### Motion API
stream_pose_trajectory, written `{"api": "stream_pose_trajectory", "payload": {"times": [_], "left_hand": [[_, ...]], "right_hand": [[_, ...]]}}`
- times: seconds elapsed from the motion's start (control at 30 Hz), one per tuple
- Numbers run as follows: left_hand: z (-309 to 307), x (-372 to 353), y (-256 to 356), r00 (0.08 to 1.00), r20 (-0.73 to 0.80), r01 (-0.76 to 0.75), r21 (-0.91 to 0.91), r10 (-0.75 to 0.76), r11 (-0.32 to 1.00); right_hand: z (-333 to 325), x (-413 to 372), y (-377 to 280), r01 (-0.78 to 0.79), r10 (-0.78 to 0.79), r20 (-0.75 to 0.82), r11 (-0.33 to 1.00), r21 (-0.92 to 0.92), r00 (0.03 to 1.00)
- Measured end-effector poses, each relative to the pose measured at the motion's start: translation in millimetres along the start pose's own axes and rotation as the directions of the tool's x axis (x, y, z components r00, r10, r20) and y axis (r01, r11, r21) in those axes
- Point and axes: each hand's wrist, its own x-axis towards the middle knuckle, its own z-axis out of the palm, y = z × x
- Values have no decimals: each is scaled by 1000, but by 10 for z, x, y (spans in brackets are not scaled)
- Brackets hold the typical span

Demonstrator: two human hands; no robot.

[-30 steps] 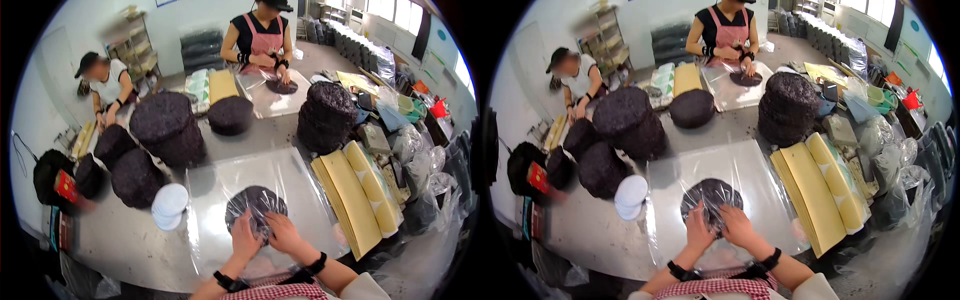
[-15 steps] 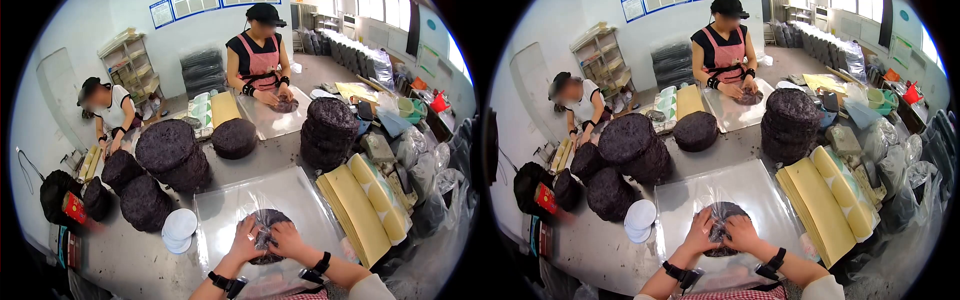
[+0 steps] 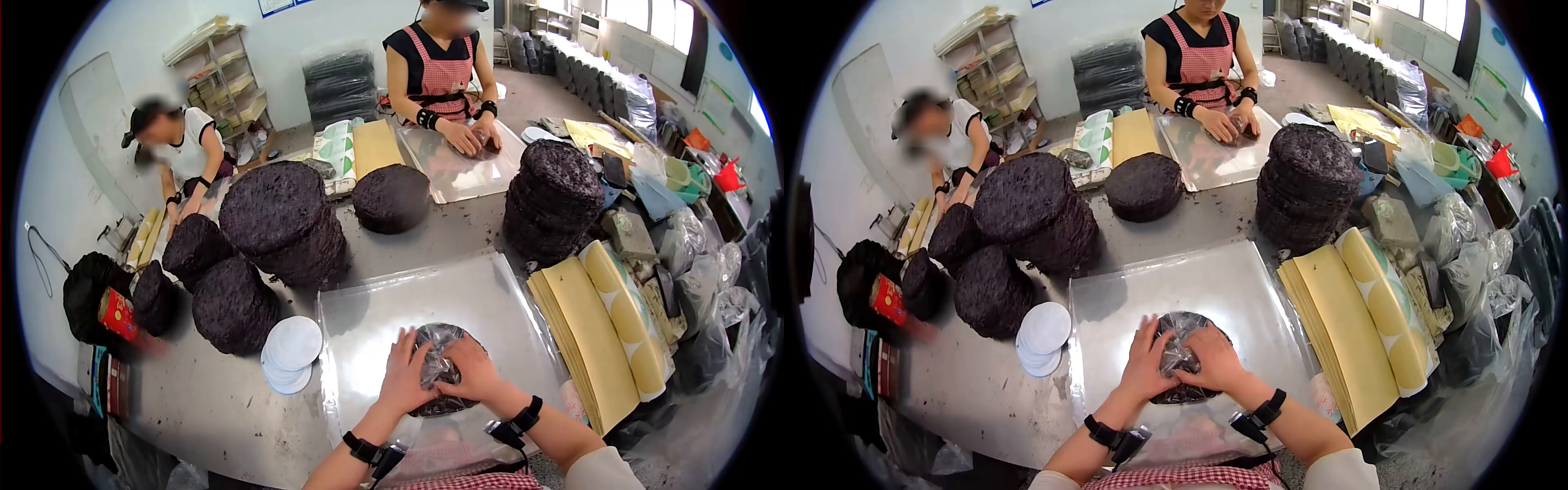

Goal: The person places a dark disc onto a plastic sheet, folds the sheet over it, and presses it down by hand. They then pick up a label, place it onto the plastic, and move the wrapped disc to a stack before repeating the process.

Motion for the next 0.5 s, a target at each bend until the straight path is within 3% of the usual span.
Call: {"api": "stream_pose_trajectory", "payload": {"times": [0.03,0.07,0.1,0.13,0.17,0.23,0.27,0.3,0.33,0.37,0.4,0.5], "left_hand": [[54,-40,-100,997,67,-26,-50,29,998],[149,-92,-261,990,131,-46,-101,59,994],[240,-140,-386,977,193,-65,-151,94,986],[247,-144,-382,964,266,60,-209,-3,976],[244,-140,-347,973,229,71,-185,-27,980],[198,-63,-199,987,146,92,-146,-70,985],[275,-104,-305,987,159,-27,-19,29,999],[217,-88,-288,967,248,-66,37,55,997],[105,-48,-233,938,339,-106,88,70,991],[7,-30,-164,902,425,-147,132,79,980],[-64,-34,-84,882,468,-97,73,52,993],[269,-154,51,981,194,45,-149,-16,988]], "right_hand": [[-34,0,-23,-82,85,-18,991,102,996],[-41,59,-142,-34,74,-220,983,181,973],[-70,85,-123,20,-7,-155,996,83,988],[-96,94,-100,78,-78,-86,997,-8,993],[-97,83,-98,135,-137,-14,987,-92,990],[-109,75,-124,-4,6,58,1000,-20,998],[-128,88,-130,-71,70,98,997,6,993],[-130,88,-138,-137,132,143,990,29,981],[-58,72,-143,-119,120,-15,991,63,993],[-26,69,-163,-82,82,2,996,-21,997],[-16,75,-172,-40,43,20,993,-110,999],[249,10,116,100,-95,32,899,-427,995]]}}
